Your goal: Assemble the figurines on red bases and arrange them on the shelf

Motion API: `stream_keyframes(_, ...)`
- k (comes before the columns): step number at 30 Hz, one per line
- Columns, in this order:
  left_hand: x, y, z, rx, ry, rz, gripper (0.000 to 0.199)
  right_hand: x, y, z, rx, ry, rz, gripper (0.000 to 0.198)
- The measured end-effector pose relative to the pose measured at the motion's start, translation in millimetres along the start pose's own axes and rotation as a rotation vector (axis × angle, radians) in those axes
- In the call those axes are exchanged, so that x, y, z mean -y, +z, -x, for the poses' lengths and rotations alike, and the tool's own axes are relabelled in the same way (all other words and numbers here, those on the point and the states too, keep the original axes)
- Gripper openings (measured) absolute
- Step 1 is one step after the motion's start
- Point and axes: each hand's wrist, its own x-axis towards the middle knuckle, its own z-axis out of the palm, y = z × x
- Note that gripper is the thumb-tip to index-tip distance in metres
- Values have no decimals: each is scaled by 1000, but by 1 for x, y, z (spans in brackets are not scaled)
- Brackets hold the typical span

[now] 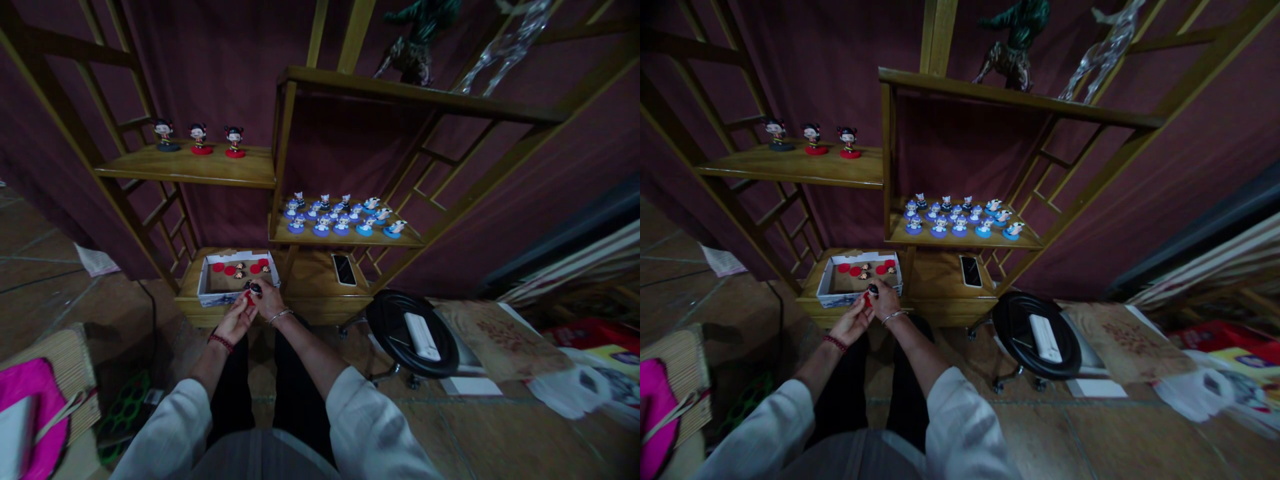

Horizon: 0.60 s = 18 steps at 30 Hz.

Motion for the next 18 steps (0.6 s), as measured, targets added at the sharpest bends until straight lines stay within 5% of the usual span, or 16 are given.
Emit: stream_keyframes(18,-3,-6,-1,18,14,13,23,1,1,-1,28,-21,-75,33)
